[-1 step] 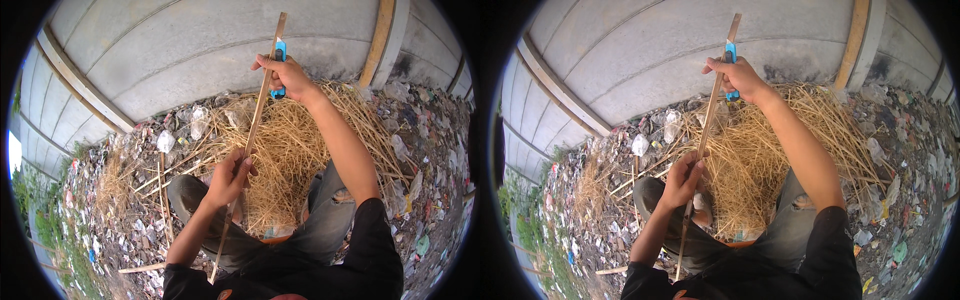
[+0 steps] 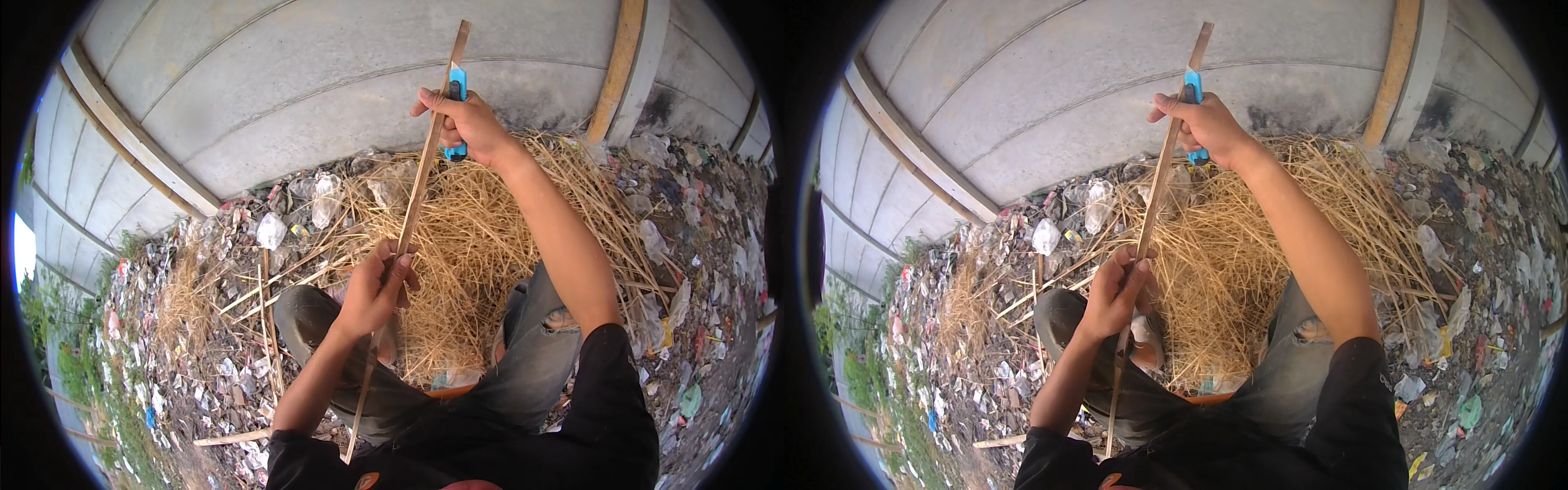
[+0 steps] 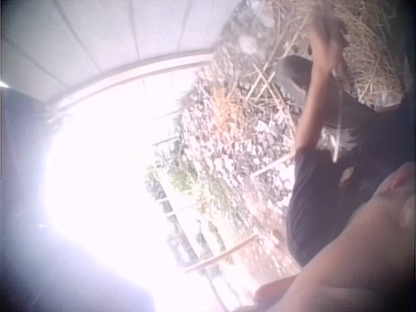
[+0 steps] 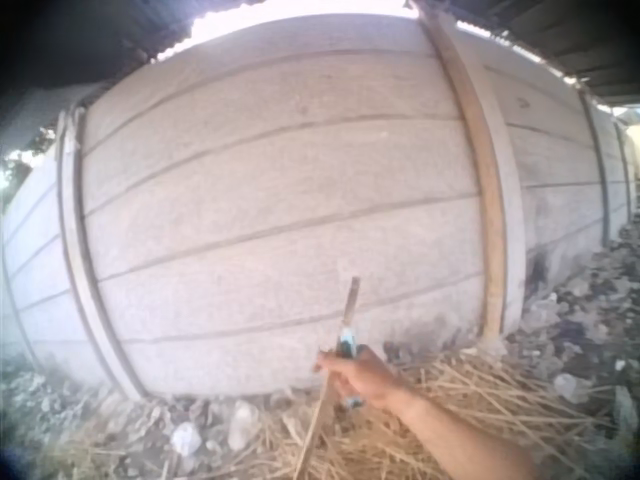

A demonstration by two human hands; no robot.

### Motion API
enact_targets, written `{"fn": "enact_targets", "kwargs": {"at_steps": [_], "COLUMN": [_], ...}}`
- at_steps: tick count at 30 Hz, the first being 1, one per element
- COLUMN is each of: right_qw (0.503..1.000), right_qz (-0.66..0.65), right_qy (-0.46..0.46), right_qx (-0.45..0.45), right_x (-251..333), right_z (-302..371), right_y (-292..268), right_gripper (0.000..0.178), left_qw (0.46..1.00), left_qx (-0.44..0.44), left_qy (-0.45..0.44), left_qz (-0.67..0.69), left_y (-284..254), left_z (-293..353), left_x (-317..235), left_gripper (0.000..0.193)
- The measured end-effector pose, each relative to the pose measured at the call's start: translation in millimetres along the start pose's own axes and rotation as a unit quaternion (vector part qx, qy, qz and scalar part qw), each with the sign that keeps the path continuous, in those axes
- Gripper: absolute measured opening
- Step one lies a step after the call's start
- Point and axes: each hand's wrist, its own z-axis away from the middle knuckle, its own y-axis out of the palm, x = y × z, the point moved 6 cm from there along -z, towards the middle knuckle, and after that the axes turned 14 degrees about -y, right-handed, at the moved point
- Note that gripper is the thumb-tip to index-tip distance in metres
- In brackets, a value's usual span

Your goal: The person sits on a pile of straw and debris while using a utility knife to shave and smooth a long, thin bamboo stick. They repeatedly scrape the blade along the length of the stick to remove the outer layer, holding the stick with their left hand and the knife with their right.

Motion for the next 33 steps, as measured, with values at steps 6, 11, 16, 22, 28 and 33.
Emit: {"fn": "enact_targets", "kwargs": {"at_steps": [6,11,16,22,28,33], "right_qw": [0.997,0.851,0.825,0.812,0.824,0.808], "right_qz": [0.071,0.507,0.555,0.583,0.548,0.559], "right_qy": [-0.017,-0.021,-0.014,0.022,-0.046,-0.033], "right_qx": [0.026,0.139,0.109,0.007,0.138,0.184], "right_x": [-30,-29,-55,-45,-50,-57], "right_z": [14,45,42,1,50,66], "right_y": [11,71,75,-13,75,98], "right_gripper": [0.006,0.008,0.011,0.014,0.012,0.018], "left_qw": [0.992,0.988,0.984,0.984,0.949,0.937], "left_qx": [-0.109,-0.13,-0.102,-0.057,-0.016,-0.067], "left_qy": [0.021,0.017,-0.039,-0.074,-0.092,-0.106], "left_qz": [0.066,0.079,0.144,0.154,0.3,0.325], "left_y": [-18,-37,-31,12,-18,-20], "left_z": [-28,-35,-37,7,-6,-2], "left_x": [16,12,19,34,15,24], "left_gripper": [0.031,0.033,0.028,0.028,0.029,0.029]}}
